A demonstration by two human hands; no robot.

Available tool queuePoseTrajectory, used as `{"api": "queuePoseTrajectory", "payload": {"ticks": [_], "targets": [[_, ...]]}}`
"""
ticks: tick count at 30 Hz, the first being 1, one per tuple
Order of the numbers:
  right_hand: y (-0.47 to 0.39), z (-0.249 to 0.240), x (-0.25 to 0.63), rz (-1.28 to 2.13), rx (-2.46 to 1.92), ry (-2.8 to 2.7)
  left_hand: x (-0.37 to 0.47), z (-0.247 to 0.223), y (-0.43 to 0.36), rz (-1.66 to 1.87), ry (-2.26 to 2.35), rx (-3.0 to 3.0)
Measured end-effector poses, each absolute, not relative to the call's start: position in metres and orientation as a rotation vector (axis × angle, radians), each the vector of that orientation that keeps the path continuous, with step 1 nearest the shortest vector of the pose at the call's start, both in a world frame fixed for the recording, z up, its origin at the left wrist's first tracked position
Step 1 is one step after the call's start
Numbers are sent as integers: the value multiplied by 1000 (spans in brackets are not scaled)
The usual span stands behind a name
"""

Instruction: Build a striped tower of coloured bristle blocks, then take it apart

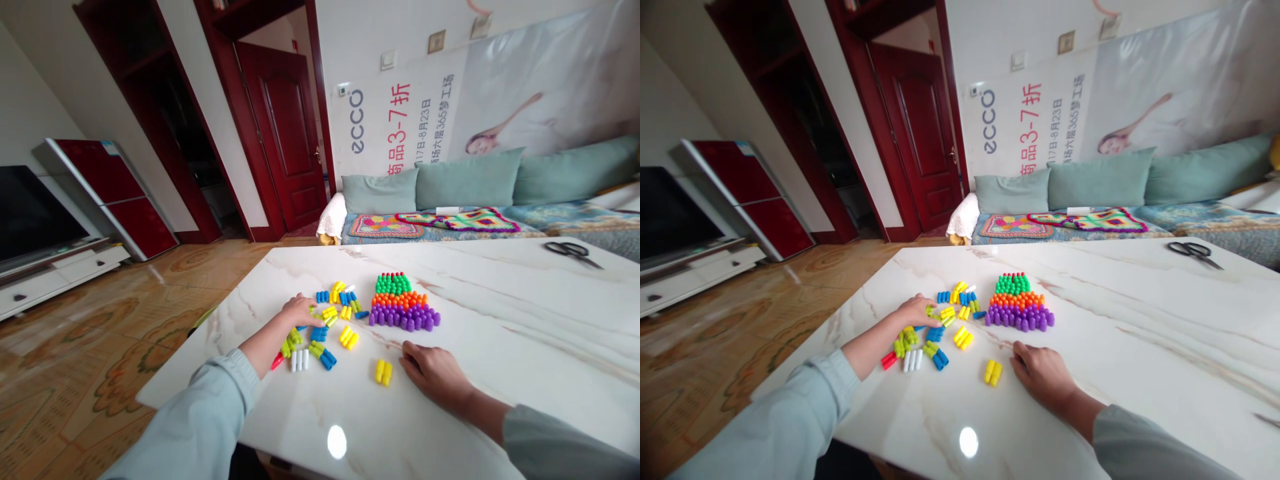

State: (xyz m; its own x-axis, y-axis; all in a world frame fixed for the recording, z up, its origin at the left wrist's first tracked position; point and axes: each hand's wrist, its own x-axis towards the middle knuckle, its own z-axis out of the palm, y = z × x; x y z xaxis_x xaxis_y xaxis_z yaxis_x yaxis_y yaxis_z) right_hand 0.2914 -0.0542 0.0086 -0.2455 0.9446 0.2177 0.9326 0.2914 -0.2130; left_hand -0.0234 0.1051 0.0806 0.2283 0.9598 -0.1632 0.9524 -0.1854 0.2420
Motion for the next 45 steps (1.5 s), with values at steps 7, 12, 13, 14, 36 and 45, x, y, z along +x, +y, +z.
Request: {"api": "queuePoseTrajectory", "payload": {"ticks": [7, 12, 13, 14, 36, 45], "targets": [[-56, 11, 291, 67, -1720, -2263, -9, 71, 108, 53, 1757, 2287], [-56, 13, 289, 79, -1728, -2252, -1, 59, 105, 138, 1734, 2355], [-56, 13, 289, 81, -1727, -2251, 0, 57, 104, 152, 1739, 2361], [-56, 13, 289, 80, -1725, -2248, 2, 56, 104, 163, 1743, 2367], [-55, 12, 289, 104, -1722, -2245, 10, 55, 89, 846, 1753, 2046], [-66, 22, 289, 206, -1073, -2583, 44, 60, 23, 1047, 899, 998]]}}
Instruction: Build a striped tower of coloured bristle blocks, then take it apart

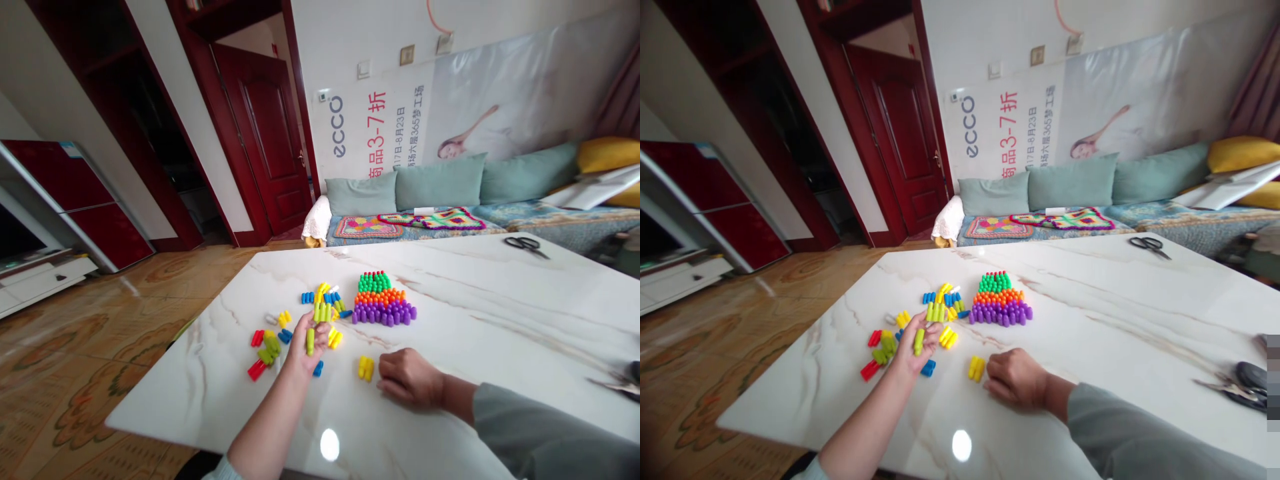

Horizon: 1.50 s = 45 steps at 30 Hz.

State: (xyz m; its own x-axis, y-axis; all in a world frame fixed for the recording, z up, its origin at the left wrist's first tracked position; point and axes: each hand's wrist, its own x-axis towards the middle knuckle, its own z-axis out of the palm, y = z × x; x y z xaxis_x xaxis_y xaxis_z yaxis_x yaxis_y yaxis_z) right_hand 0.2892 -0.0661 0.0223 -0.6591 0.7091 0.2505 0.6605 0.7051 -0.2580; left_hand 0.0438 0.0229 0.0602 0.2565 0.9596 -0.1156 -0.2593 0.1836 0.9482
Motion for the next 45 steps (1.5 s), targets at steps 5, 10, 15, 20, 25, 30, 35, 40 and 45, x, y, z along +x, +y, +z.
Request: {"api": "queuePoseTrajectory", "payload": {"ticks": [5, 10, 15, 20, 25, 30, 35, 40, 45], "targets": [[-60, 34, 265, 149, -876, -2684, 63, 52, -3, 985, 407, 432], [-41, 40, 249, 437, -1087, -2352, 80, 36, -1, 1050, 504, 613], [-31, 49, 258, 803, -1291, -1781, 89, 18, -2, 1192, 652, 875], [-28, 49, 263, 728, -1262, -1779, 96, 12, -6, 1091, 741, 1289], [-25, 47, 271, 526, -1465, -1852, 98, 12, -5, 1104, 772, 1370], [-21, 58, 274, 255, -1793, -2076, 95, 11, 3, 1330, 902, 1094], [-17, 59, 264, 226, -1948, -2129, 93, 11, 3, 1308, 865, 1091], [-24, 60, 265, 69, -2013, -2081, 93, 10, 3, 1317, 862, 1079], [-36, 50, 270, 28, -1779, -2345, 93, 10, 3, 1304, 854, 1052]]}}
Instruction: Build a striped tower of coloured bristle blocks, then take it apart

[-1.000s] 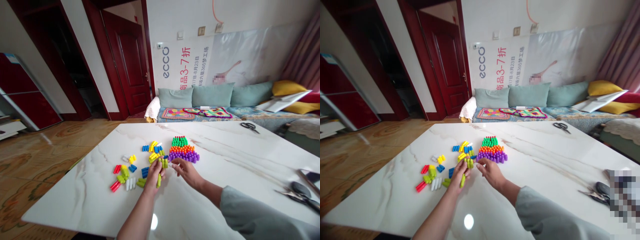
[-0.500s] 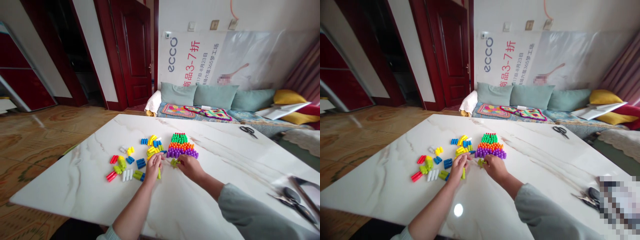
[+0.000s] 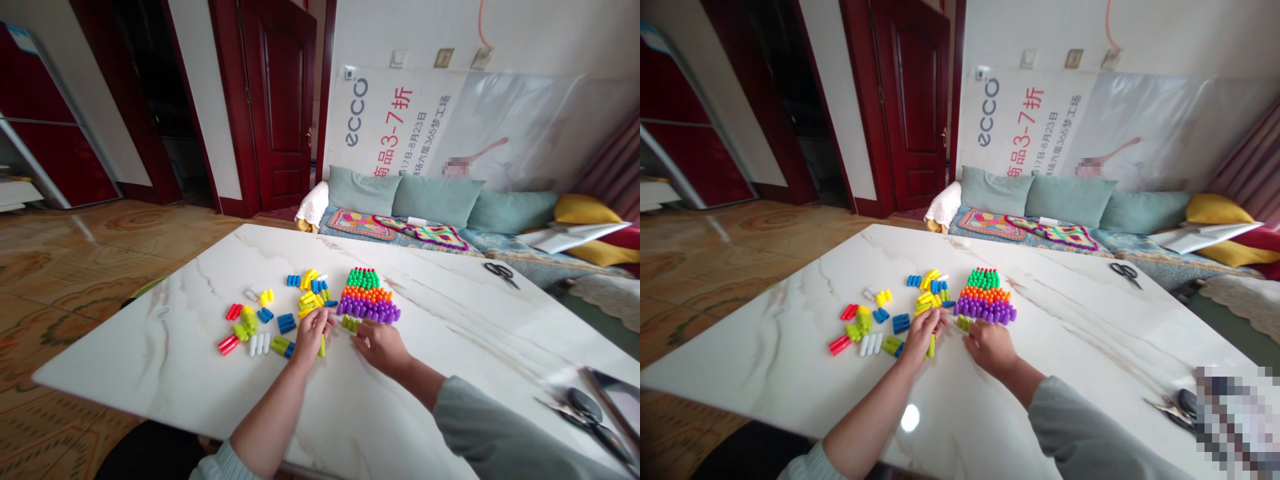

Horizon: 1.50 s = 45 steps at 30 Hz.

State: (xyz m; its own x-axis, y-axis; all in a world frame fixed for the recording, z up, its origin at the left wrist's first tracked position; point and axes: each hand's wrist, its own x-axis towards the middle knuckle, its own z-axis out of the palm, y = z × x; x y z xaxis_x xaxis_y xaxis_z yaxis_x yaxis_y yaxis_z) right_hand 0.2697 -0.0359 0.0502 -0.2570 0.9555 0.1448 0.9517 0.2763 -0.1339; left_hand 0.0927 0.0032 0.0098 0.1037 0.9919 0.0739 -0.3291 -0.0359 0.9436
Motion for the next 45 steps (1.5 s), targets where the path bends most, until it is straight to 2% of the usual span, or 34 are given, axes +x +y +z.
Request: {"api": "queuePoseTrajectory", "payload": {"ticks": [4, 27, 32, 38, 45], "targets": [[-35, 41, 267, 42, -1660, -2475, 93, 10, 3, 1309, 852, 1052], [-24, 49, 246, 67, -1743, -2516, 94, 13, 3, 1301, 889, 1055], [-29, 54, 240, 257, -1705, -2268, 94, 12, 4, 1312, 915, 1116], [-35, 44, 220, 889, -1476, -1975, 91, 9, 6, 1332, 920, 1182], [-35, 38, 210, 871, -1548, -1841, 89, 8, 7, 1321, 921, 1209]]}}
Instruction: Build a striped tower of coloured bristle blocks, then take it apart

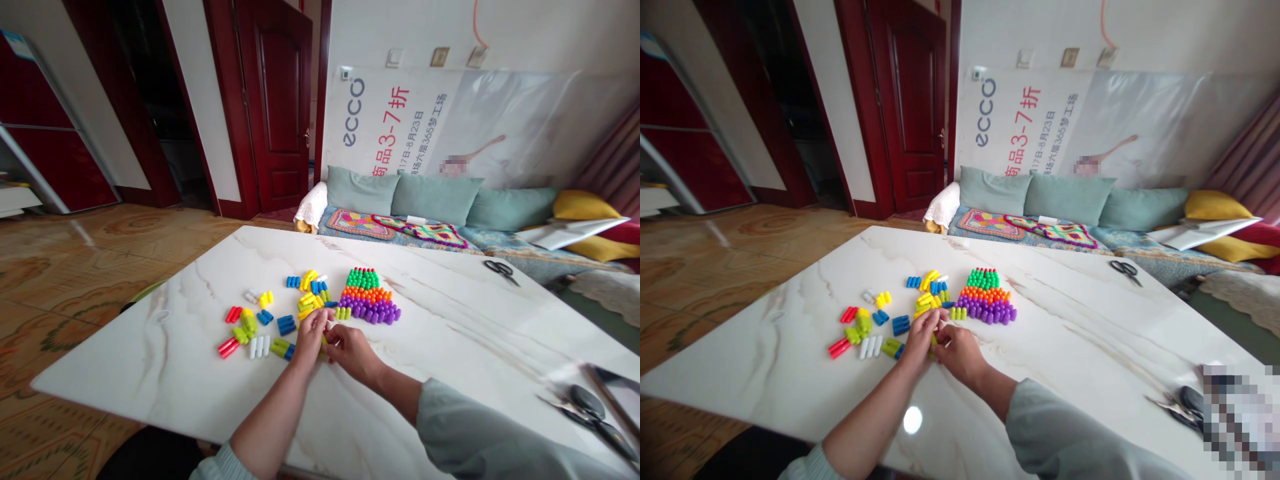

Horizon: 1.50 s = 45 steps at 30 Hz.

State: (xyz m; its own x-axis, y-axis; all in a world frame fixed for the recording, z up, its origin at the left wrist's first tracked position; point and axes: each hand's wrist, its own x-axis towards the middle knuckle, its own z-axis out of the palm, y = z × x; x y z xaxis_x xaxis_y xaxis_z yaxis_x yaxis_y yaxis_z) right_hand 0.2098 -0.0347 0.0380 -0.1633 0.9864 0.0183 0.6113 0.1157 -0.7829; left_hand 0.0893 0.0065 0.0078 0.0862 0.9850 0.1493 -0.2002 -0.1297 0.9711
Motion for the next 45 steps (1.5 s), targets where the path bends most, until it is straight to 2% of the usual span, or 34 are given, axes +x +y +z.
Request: {"api": "queuePoseTrajectory", "payload": {"ticks": [3, 8, 12, 15, 21, 26, 31, 38, 45], "targets": [[-33, 39, 212, 864, -1577, -1817, 90, 9, 5, 1305, 929, 1251], [-35, 34, 211, 1095, -1528, -1621, 91, 9, 4, 1245, 921, 1330], [-35, 37, 216, 1074, -1496, -1560, 93, 8, 5, 1255, 890, 1397], [-32, 47, 231, 901, -1547, -1693, 95, 7, 4, 1248, 894, 1396], [-28, 63, 268, 239, -1745, -2165, 96, 12, 0, 1203, 898, 1278], [-27, 62, 273, 62, -1870, -2336, 95, 13, -1, 1209, 889, 1270], [-36, 67, 275, -94, -1927, -2216, 95, 11, 0, 1222, 915, 1270], [-52, 50, 280, 77, -1786, -2404, 96, 7, 3, 1211, 869, 1218], [-41, 45, 275, 125, -1868, -2389, 96, 4, 4, 1208, 862, 1253]]}}
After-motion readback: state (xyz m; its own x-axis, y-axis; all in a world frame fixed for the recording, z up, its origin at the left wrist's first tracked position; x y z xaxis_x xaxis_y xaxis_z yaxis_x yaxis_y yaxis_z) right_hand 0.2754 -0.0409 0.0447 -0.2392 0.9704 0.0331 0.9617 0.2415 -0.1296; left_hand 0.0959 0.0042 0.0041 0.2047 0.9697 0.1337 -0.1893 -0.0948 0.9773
